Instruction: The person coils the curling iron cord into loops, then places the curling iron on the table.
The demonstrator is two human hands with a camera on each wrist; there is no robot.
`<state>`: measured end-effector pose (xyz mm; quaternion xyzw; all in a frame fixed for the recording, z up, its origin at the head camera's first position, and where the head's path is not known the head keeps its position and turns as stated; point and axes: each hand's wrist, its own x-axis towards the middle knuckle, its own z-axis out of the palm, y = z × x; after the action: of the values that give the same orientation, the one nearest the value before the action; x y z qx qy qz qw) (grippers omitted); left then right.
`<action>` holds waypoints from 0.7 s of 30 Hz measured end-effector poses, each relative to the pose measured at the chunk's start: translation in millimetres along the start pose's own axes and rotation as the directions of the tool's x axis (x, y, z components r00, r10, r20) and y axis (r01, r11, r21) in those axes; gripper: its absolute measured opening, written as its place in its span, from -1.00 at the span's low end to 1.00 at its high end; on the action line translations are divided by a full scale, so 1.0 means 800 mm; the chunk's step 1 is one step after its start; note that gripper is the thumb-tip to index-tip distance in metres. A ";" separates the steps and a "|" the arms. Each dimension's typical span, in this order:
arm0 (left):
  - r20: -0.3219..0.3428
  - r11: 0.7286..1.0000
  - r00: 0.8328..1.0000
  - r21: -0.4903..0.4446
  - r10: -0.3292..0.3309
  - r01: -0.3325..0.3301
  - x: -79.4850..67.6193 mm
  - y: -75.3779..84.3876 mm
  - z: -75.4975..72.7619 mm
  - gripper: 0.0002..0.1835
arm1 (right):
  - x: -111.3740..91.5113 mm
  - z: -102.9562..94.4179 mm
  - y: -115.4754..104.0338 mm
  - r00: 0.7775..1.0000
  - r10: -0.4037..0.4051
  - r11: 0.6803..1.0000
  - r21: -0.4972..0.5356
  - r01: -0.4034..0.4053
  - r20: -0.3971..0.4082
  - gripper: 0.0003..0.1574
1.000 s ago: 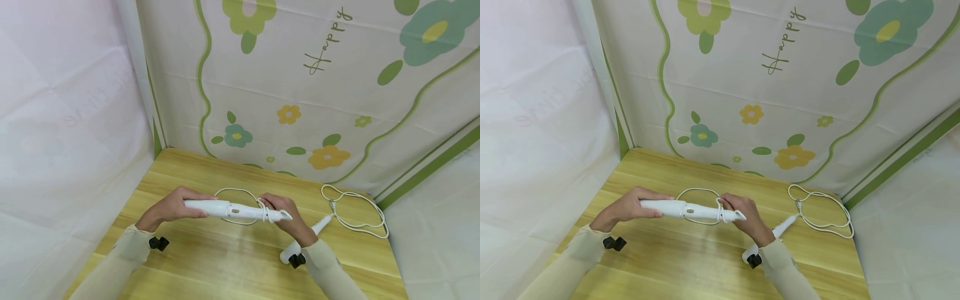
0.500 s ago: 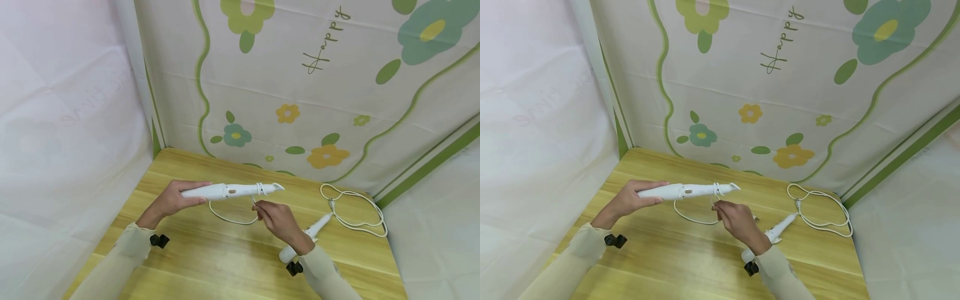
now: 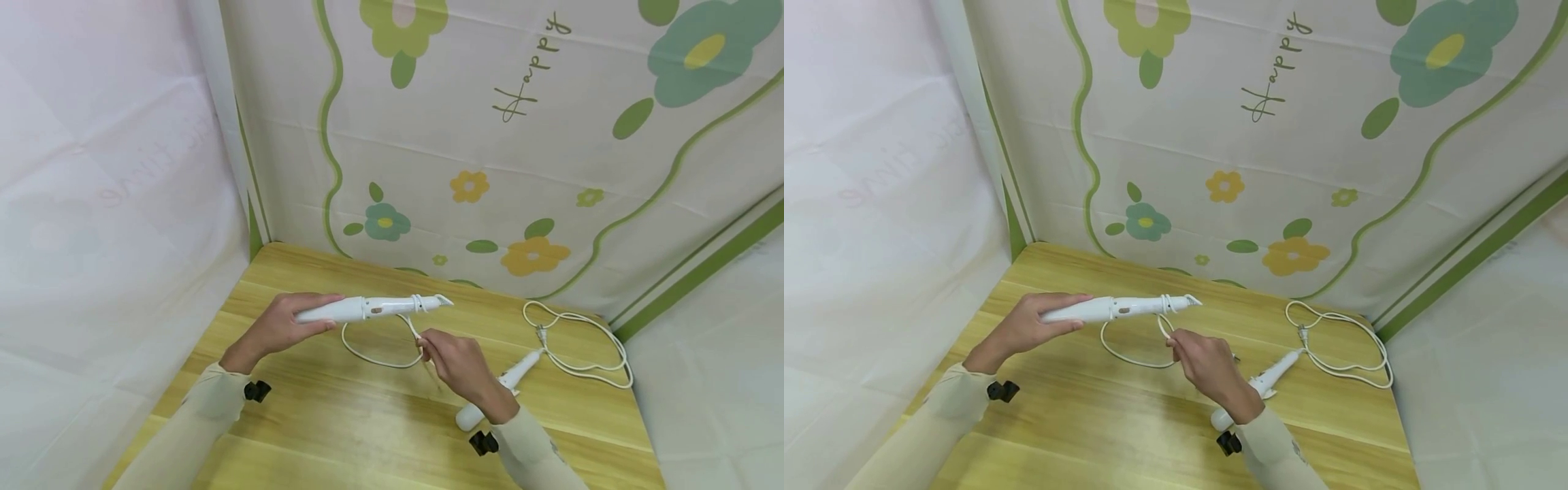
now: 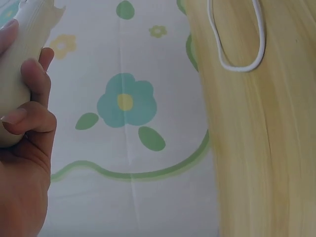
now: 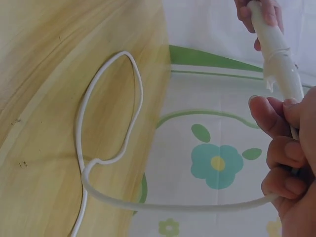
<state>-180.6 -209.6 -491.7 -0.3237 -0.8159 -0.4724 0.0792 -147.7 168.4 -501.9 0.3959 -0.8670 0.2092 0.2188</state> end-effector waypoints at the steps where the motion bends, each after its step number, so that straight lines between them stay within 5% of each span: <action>1: -0.002 1.000 1.000 0.017 0.018 -0.018 0.000 -0.001 0.000 -0.46 | 0.000 -0.001 0.000 1.000 0.000 1.000 -0.004 0.000 -0.003 -0.86; 5: -0.015 0.987 0.992 0.106 0.122 -0.120 0.001 -0.005 0.002 -0.41 | 0.000 -0.003 0.001 1.000 -0.002 1.000 -0.013 0.002 -0.002 -0.91; 11: -0.014 0.929 0.963 0.266 0.270 -0.256 0.002 -0.010 0.005 -0.35 | 0.004 -0.005 -0.001 1.000 -0.002 1.000 -0.021 0.002 0.008 -0.92; 21: 0.048 0.899 0.947 0.302 0.317 -0.316 0.004 -0.004 -0.001 -0.42 | 0.012 -0.013 0.001 0.999 -0.050 0.998 -0.024 0.050 -0.008 -0.81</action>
<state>-185.2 -209.4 -491.9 -0.4351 -0.8155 -0.3219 0.2050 -152.0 169.1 -488.4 0.4140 -0.8582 0.1949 0.2326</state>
